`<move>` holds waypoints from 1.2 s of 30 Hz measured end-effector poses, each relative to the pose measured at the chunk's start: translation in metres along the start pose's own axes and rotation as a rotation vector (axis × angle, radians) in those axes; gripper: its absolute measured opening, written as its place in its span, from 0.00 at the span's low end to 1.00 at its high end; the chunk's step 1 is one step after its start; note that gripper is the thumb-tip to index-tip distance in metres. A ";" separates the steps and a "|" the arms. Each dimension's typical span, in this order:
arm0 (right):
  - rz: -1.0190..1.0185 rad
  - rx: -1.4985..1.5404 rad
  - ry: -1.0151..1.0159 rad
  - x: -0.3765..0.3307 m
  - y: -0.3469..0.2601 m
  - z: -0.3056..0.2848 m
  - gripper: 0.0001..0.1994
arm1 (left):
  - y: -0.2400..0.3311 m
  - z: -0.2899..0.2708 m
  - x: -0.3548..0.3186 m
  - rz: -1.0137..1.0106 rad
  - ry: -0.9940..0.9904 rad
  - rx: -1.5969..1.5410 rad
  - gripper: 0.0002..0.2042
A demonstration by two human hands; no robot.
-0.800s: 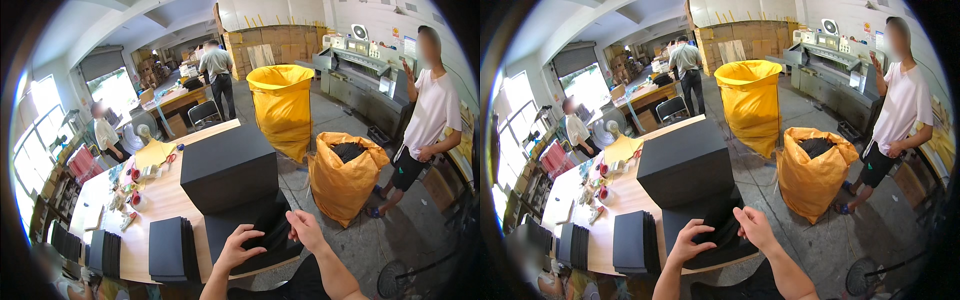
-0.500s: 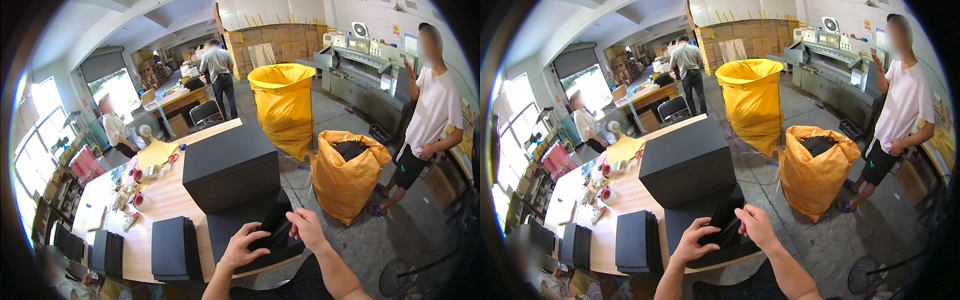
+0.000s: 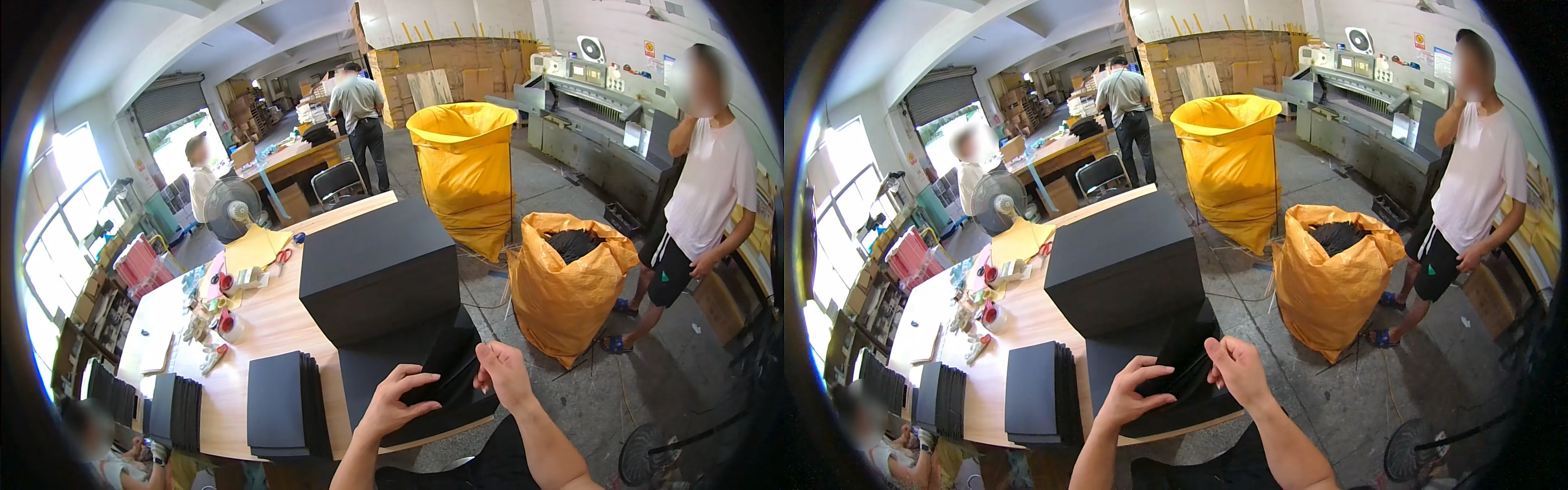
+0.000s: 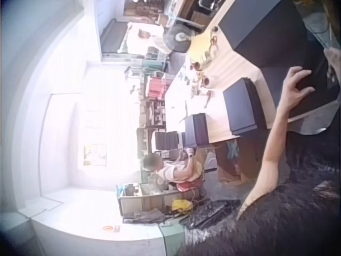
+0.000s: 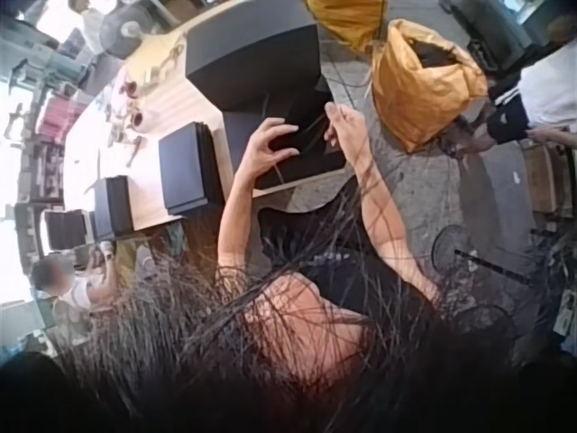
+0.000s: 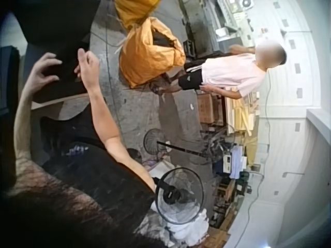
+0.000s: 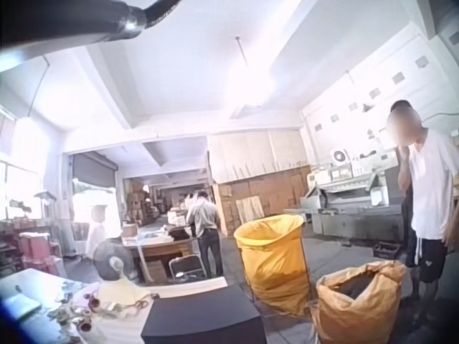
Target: The person repeatedly folds black rectangular sheets in half and stacks them on a table. The person handles each sheet one at a time, aligns the edges, and places the folded pieces into a growing stack.
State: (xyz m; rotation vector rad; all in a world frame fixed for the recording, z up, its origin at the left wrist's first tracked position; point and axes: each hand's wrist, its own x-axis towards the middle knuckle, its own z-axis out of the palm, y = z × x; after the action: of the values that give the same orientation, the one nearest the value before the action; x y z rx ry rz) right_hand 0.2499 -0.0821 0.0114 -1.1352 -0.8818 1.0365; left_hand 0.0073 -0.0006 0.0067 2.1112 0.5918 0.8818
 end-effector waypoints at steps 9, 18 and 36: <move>0.032 -0.006 0.061 0.003 -0.007 0.008 0.17 | -0.003 0.002 -0.002 -0.005 -0.024 0.023 0.21; 0.106 0.088 -0.020 0.004 -0.002 -0.002 0.18 | 0.000 0.003 0.000 0.041 -0.006 0.025 0.23; -0.560 -1.263 -0.381 -0.060 0.043 -0.005 0.20 | 0.015 0.006 -0.001 0.185 -0.115 0.391 0.20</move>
State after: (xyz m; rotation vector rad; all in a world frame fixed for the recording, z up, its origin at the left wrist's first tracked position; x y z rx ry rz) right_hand 0.2287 -0.1363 -0.0335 -1.5390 -2.1655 0.1177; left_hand 0.0130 -0.0129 0.0148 2.5845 0.5487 0.7852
